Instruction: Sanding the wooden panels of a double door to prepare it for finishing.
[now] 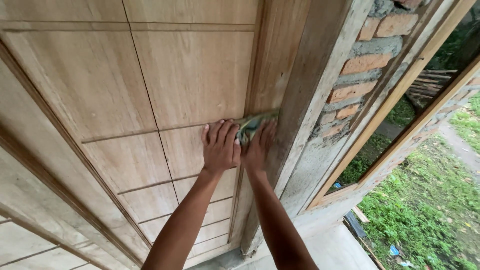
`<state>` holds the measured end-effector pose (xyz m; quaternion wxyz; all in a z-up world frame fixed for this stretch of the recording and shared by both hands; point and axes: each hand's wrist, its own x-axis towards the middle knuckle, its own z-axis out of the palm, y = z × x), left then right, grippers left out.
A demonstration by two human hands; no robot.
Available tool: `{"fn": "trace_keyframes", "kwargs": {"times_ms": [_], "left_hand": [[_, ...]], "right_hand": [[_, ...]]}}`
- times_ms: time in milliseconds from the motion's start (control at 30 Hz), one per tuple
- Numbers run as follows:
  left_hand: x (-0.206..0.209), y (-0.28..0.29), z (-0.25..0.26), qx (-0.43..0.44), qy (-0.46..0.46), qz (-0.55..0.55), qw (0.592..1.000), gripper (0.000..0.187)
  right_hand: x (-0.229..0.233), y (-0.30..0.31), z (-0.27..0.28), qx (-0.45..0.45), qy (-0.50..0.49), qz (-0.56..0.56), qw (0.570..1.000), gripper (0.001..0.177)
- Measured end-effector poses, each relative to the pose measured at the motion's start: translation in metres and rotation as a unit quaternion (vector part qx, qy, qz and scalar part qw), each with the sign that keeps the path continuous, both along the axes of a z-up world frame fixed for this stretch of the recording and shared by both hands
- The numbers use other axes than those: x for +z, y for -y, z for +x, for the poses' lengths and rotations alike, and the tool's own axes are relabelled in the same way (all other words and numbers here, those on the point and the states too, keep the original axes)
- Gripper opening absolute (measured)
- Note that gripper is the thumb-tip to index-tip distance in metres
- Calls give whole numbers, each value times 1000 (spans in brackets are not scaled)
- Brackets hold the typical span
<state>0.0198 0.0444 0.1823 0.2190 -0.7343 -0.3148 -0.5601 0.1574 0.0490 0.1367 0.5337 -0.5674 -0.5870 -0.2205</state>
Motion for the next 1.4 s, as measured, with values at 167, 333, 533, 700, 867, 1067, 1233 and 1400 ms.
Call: {"fn": "trace_keyframes", "kwargs": {"times_ms": [167,333,533,700,867,1067,1233,1400], "left_hand": [[17,7,-1,-31,4,1,1000,38],[29,7,-6,-59,10,-1,998,36],[30,4,-1,-48,21,-4,999,34],[28,1,-2,-40,22,-1,999,34],[28,0,-1,-44,27,-4,999,35],[28,-2,0,-37,31,8,999,35],[35,-2,-7,-39,24,-15,999,36],[115,-16,-6,8,0,58,998,45]], "right_hand": [[73,-6,7,3,23,26,999,75],[36,3,5,12,34,14,999,75],[40,-4,9,-2,16,20,1000,74],[71,-1,8,17,20,23,999,72],[46,-1,6,24,22,54,998,76],[99,-3,4,26,8,58,998,74],[61,-7,8,13,18,10,1000,69],[144,-1,0,15,13,42,999,72]]}}
